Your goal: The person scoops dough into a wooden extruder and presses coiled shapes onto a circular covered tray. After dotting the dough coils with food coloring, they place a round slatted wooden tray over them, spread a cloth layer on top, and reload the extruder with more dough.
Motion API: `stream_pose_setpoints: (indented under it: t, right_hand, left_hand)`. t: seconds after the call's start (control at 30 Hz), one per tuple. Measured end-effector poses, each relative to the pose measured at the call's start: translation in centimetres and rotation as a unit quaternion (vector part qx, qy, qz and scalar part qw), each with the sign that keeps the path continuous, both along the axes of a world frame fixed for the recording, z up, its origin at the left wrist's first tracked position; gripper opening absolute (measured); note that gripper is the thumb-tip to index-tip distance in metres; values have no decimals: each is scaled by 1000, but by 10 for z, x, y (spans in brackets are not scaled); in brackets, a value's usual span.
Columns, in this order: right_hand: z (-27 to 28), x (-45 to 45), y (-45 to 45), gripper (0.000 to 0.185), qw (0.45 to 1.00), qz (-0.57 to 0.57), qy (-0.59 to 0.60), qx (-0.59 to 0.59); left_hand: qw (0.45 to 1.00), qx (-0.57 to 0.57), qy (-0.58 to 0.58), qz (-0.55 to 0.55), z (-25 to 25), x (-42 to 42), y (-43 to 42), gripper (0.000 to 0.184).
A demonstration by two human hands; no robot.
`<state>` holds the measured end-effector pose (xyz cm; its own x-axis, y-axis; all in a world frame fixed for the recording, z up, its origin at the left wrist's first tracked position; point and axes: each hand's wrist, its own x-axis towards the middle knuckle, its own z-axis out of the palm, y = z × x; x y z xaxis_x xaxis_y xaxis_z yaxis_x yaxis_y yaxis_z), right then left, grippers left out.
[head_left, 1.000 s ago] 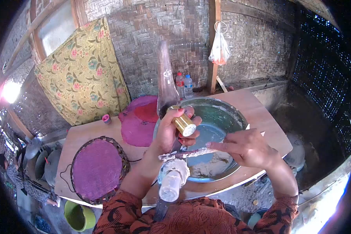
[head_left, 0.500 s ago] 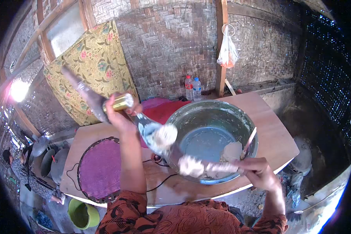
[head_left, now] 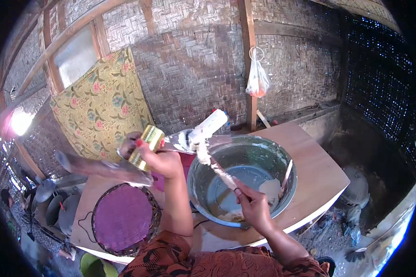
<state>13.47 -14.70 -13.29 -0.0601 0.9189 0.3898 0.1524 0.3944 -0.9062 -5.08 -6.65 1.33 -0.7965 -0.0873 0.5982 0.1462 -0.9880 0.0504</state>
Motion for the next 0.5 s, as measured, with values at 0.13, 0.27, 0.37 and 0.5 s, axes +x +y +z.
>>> stream_pose_setpoints:
  t: [0.13, 0.27, 0.37, 0.5]
  right_hand:
    - [13, -11, -7, 36, 999, 12, 49, -16]
    - [42, 35, -10, 32, 997, 55, -14, -46]
    - [74, 93, -18, 29, 989, -3, -145, 2]
    - [80, 120, -7, 24, 761, -77, -642, 55]
  left_hand:
    - [998, -1, 46, 49, -15, 22, 6, 30]
    - [990, -21, 127, 56, -25, 5, 3, 31]
    - [993, -107, -4, -47, -15, -22, -12, 34]
    - [856, -461, 188, 137, -13, -108, -40, 44]
